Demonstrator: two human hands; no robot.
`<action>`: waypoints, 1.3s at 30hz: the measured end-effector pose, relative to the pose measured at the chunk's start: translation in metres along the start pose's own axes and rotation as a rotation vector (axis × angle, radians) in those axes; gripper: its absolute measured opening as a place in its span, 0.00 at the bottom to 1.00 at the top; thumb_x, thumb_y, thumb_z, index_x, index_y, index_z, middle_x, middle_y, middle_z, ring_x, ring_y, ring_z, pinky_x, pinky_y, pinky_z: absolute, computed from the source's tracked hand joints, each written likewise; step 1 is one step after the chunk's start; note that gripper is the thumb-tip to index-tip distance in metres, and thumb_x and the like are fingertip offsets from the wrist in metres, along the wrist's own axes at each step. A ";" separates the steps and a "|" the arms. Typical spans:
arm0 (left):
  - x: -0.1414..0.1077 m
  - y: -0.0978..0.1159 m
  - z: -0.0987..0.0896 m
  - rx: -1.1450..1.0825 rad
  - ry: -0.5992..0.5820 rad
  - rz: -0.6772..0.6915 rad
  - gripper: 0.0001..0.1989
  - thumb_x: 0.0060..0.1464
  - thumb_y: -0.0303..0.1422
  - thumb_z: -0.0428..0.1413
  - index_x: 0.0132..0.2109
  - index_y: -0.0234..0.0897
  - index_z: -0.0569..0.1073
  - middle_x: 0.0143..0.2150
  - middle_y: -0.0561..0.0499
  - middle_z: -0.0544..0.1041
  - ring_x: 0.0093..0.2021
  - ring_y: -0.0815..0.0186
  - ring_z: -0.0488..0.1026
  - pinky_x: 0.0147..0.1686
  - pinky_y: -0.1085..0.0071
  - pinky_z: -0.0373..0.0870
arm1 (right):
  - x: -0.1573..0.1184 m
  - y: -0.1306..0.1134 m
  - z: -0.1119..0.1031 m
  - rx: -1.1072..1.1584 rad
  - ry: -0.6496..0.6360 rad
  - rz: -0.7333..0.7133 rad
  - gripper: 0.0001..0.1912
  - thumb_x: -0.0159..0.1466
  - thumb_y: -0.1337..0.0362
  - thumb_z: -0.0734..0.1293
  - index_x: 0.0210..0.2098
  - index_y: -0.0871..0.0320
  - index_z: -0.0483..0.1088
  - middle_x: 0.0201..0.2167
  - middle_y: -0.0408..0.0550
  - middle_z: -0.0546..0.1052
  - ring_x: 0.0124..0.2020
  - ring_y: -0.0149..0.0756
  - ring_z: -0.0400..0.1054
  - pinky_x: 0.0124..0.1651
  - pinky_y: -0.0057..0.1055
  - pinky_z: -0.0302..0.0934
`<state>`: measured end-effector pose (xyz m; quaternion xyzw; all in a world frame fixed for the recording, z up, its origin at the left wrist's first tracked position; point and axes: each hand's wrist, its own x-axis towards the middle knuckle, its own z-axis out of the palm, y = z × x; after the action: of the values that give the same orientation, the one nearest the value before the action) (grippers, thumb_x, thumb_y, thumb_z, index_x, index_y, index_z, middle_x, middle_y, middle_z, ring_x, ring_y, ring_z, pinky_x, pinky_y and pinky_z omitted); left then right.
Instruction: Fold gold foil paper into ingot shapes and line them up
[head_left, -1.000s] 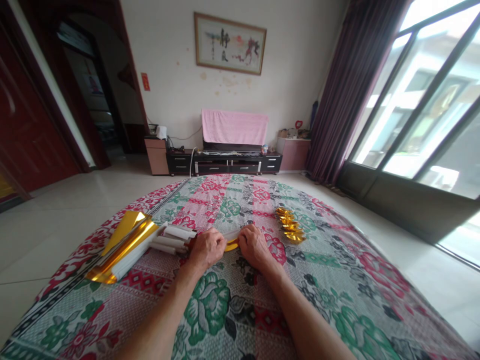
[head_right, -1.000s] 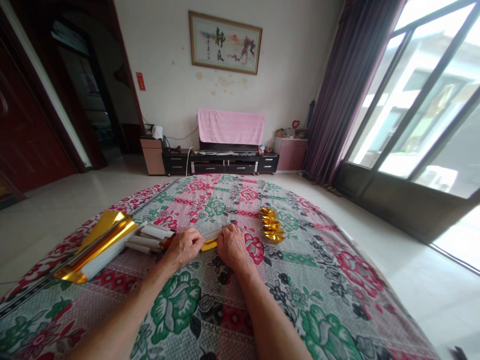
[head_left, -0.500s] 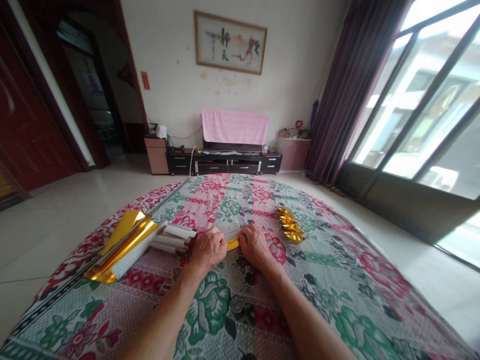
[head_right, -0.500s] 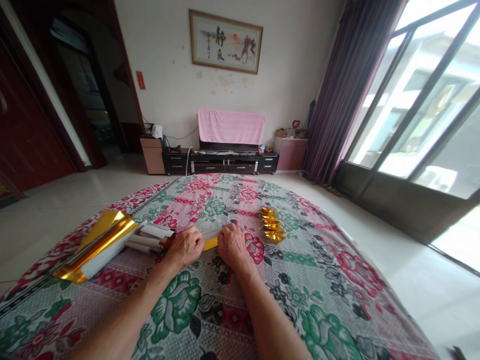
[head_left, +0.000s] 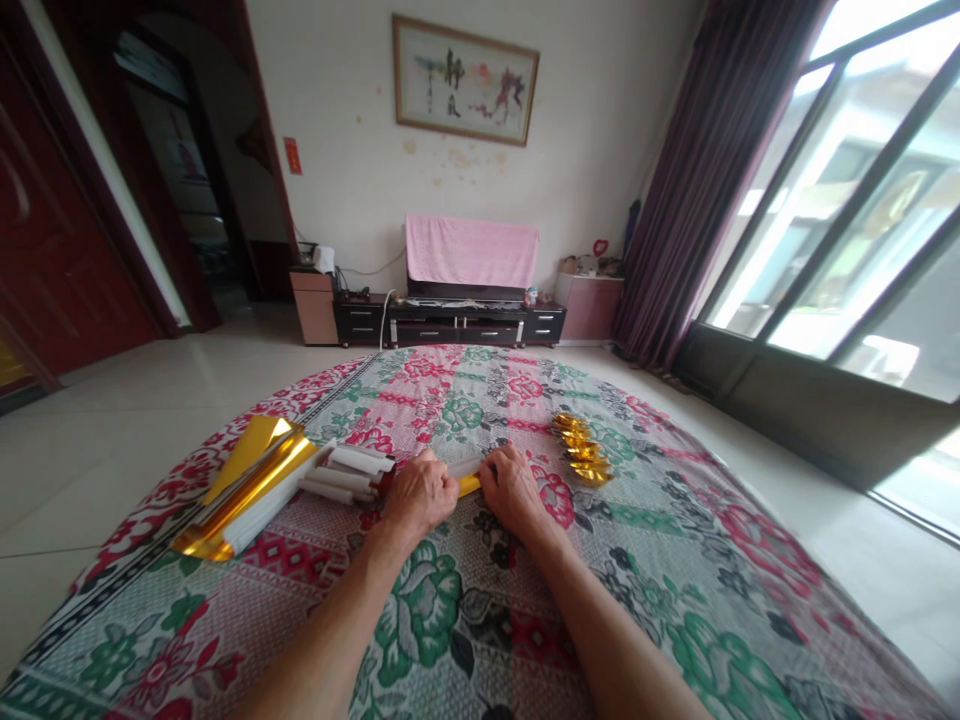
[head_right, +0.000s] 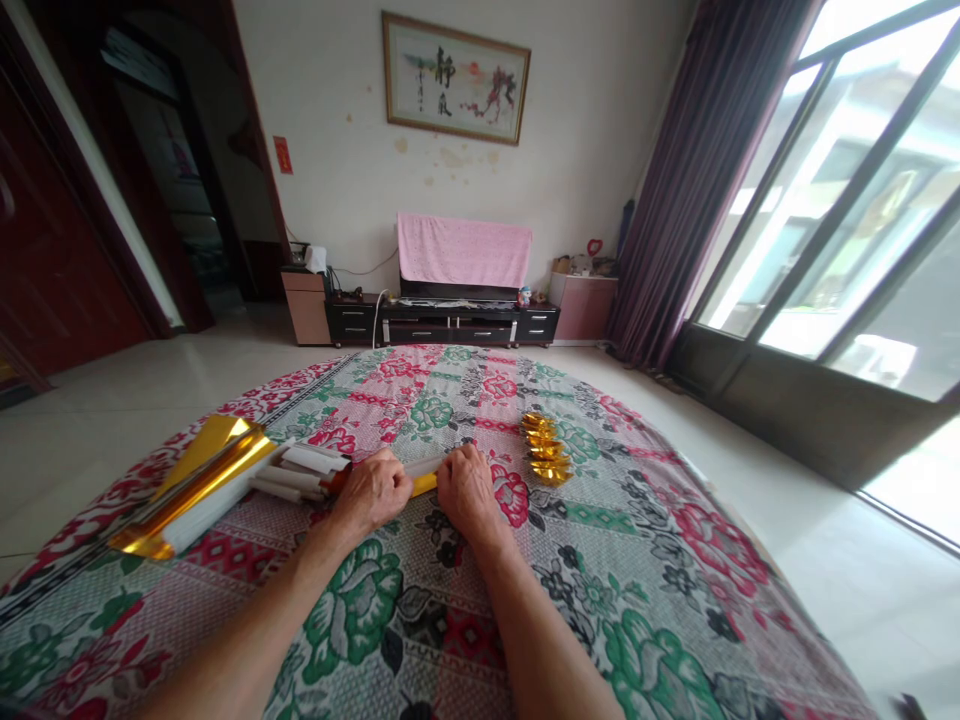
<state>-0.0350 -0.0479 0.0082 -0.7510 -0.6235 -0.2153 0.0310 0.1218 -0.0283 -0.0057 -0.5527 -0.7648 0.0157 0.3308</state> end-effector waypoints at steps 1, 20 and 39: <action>0.000 0.000 0.000 -0.001 -0.001 -0.004 0.11 0.49 0.28 0.47 0.24 0.34 0.72 0.29 0.46 0.72 0.31 0.66 0.69 0.32 0.72 0.61 | 0.000 0.000 0.000 0.003 0.003 -0.002 0.09 0.60 0.69 0.58 0.26 0.59 0.66 0.30 0.48 0.69 0.35 0.32 0.63 0.40 0.26 0.54; 0.000 -0.006 -0.002 -0.073 -0.047 0.042 0.13 0.52 0.29 0.46 0.25 0.34 0.71 0.30 0.47 0.70 0.32 0.67 0.68 0.33 0.73 0.61 | -0.006 -0.007 -0.009 0.029 -0.175 -0.081 0.12 0.64 0.62 0.56 0.38 0.51 0.71 0.53 0.44 0.65 0.51 0.38 0.57 0.50 0.39 0.49; 0.000 -0.002 0.001 -0.017 -0.052 0.012 0.11 0.49 0.28 0.47 0.24 0.34 0.72 0.30 0.47 0.71 0.33 0.66 0.68 0.34 0.72 0.61 | -0.003 -0.001 0.000 0.067 -0.061 -0.033 0.10 0.61 0.66 0.59 0.27 0.58 0.70 0.42 0.48 0.72 0.43 0.34 0.64 0.46 0.30 0.54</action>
<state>-0.0364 -0.0472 0.0066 -0.7603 -0.6177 -0.2006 0.0098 0.1211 -0.0312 -0.0066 -0.5278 -0.7826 0.0526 0.3258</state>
